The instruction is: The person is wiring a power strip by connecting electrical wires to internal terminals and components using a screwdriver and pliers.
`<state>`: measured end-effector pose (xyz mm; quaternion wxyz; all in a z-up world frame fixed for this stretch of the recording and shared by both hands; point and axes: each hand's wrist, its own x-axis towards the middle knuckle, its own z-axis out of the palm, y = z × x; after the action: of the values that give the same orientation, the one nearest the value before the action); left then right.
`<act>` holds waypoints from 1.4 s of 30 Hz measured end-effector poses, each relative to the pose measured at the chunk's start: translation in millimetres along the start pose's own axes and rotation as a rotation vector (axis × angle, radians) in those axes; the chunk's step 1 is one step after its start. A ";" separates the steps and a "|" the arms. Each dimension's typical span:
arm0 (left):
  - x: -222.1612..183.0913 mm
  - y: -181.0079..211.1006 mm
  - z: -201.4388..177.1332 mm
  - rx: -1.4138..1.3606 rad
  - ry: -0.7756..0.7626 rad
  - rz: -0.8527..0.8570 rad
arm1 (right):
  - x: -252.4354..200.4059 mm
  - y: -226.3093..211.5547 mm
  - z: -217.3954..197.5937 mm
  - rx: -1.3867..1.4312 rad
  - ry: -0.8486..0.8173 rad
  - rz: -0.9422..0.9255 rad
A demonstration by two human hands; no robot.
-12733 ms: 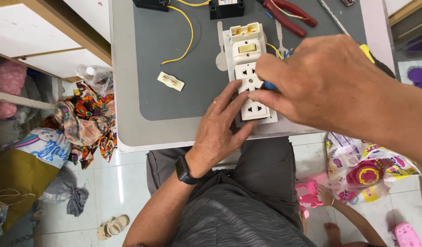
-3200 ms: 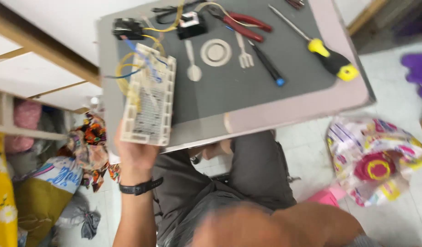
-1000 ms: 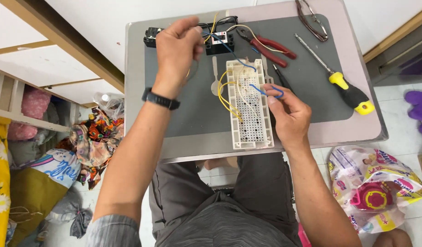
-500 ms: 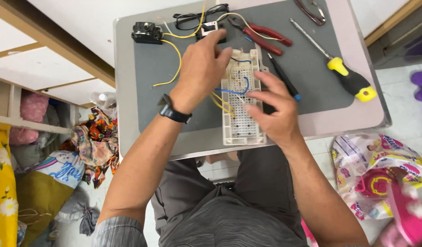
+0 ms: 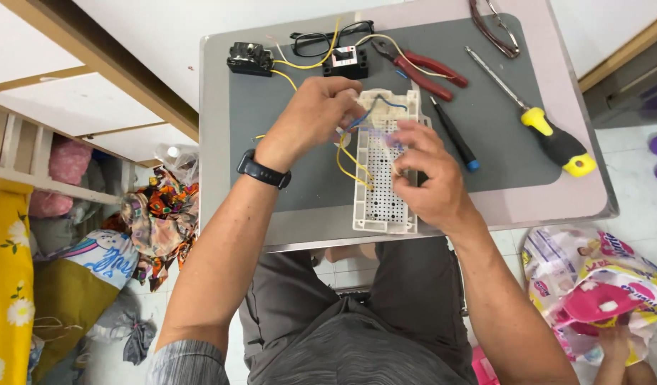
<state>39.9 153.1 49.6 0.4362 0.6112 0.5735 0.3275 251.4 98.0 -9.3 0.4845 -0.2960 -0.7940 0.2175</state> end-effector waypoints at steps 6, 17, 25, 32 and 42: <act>-3.9 -17.5 8.2 0.321 0.015 0.339 | -4.1 -7.1 8.7 0.129 0.128 -0.089; -61.7 -43.2 82.2 0.823 0.424 0.448 | 0.3 -40.6 -1.0 0.342 0.351 0.096; -107.4 7.1 34.2 0.609 0.615 0.656 | 7.8 -37.5 -25.4 0.509 0.349 0.127; -138.0 51.3 2.3 0.257 0.385 0.780 | 37.2 -92.8 -31.3 0.052 -0.161 0.100; -131.5 21.6 3.3 0.137 0.272 0.686 | 19.6 -84.6 -17.2 0.223 -0.144 0.080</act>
<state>35.1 23.7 81.0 0.1789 0.7464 0.4089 0.4936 238.0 50.5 64.3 0.4472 -0.2553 -0.7851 0.3442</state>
